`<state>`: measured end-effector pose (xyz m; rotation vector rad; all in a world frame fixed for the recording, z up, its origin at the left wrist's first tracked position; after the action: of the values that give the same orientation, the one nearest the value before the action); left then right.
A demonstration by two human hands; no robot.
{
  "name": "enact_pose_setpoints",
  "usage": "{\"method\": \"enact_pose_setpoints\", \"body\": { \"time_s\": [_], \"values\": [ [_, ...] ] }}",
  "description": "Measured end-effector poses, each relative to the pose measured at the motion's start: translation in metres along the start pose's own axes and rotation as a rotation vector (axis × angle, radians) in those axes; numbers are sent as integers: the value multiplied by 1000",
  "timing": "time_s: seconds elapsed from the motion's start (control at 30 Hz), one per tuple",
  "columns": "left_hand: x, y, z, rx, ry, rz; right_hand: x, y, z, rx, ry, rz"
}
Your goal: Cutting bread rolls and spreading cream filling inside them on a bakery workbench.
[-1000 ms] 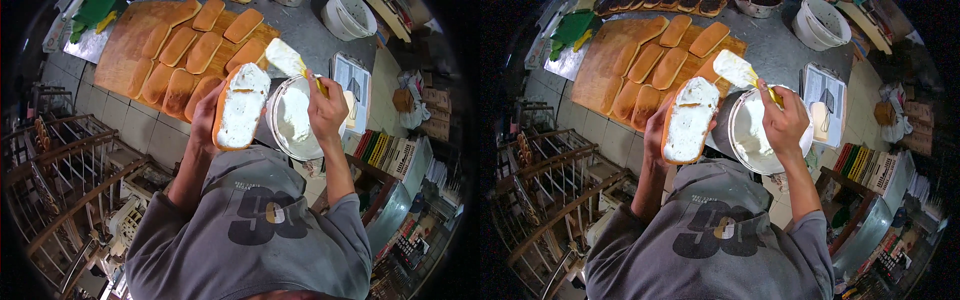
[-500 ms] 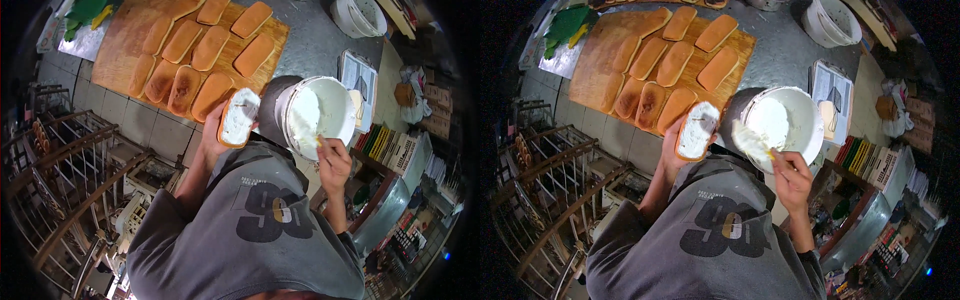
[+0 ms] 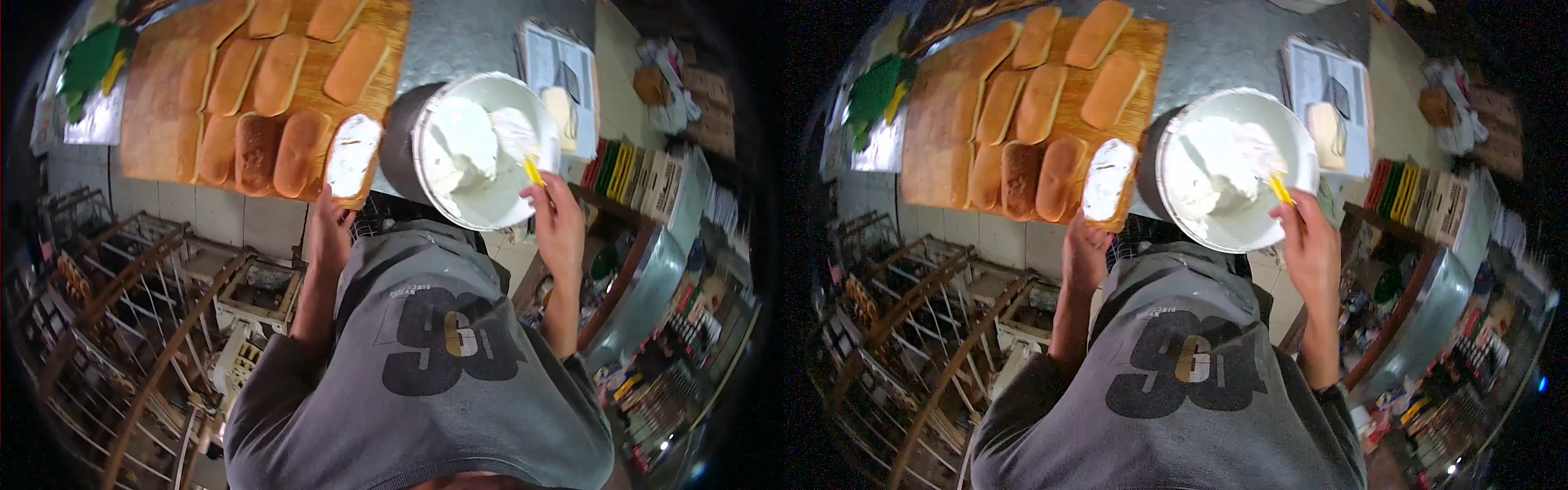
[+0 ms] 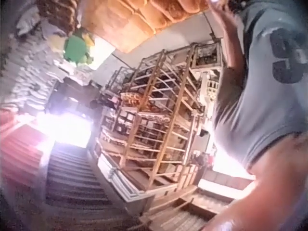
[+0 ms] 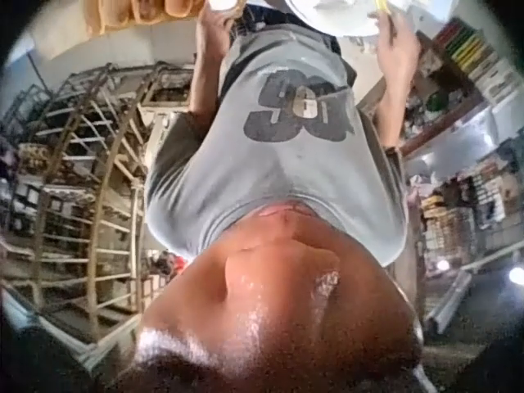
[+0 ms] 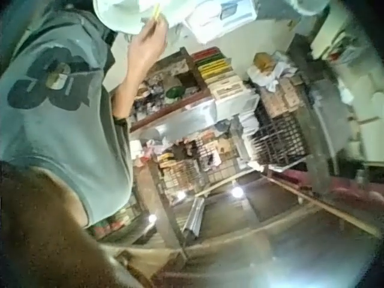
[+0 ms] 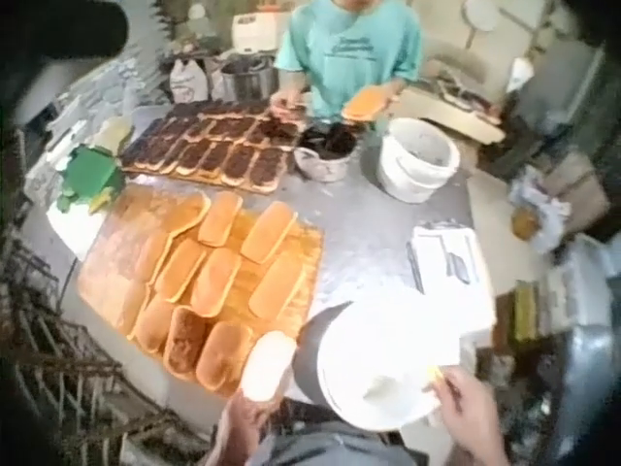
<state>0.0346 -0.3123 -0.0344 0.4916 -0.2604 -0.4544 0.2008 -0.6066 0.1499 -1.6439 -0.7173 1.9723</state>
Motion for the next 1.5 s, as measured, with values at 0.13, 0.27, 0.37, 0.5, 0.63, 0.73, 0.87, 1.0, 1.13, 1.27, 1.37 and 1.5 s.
{"method": "enact_pose_setpoints", "body": {
  "time_s": [0.13,0.27,0.37,0.5,0.63,0.73,0.87,1.0,1.13,1.27,1.37,1.5],
  "values": [
    [0,73,9,922,207,-896,19,2,-41,-117,-217,621],
    [34,104,-21,1389,163,-1419,58,-13,-80,-309,-345,773],
    [37,107,-35,1372,263,-1528,91,-16,-101,-385,-481,780],
    [34,118,-44,1269,311,-1538,131,-8,-104,-495,-682,782],
    [30,117,-62,1103,258,-1599,141,-10,-105,-444,-783,771],
    [32,119,-60,1045,220,-1435,134,-13,-104,-425,-725,657],
    [0,122,-66,820,-63,-634,98,-30,-86,-203,-807,406],
    [-61,133,-29,713,93,-170,47,-44,-52,-202,-732,167],
    [-9,117,21,426,-739,460,20,-22,-36,-93,-527,-298],
    [34,79,66,359,-735,643,30,-20,0,95,-558,-797],
    [54,53,86,388,-576,452,54,-59,31,42,-725,-1073],
    [67,42,101,361,-603,304,106,-109,78,123,-916,-1178]
  ]
}}
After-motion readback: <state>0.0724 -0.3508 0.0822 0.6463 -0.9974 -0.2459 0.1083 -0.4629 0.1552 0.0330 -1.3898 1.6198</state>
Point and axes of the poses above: each hand's wrist, its own z-axis away from the middle knuckle, its own x-axis out of the palm, y = z × x, the point moved 7 cm from there along -z, towards the middle knuckle, and after that the axes turned 7 degrees about y, right-handed, at the moved point
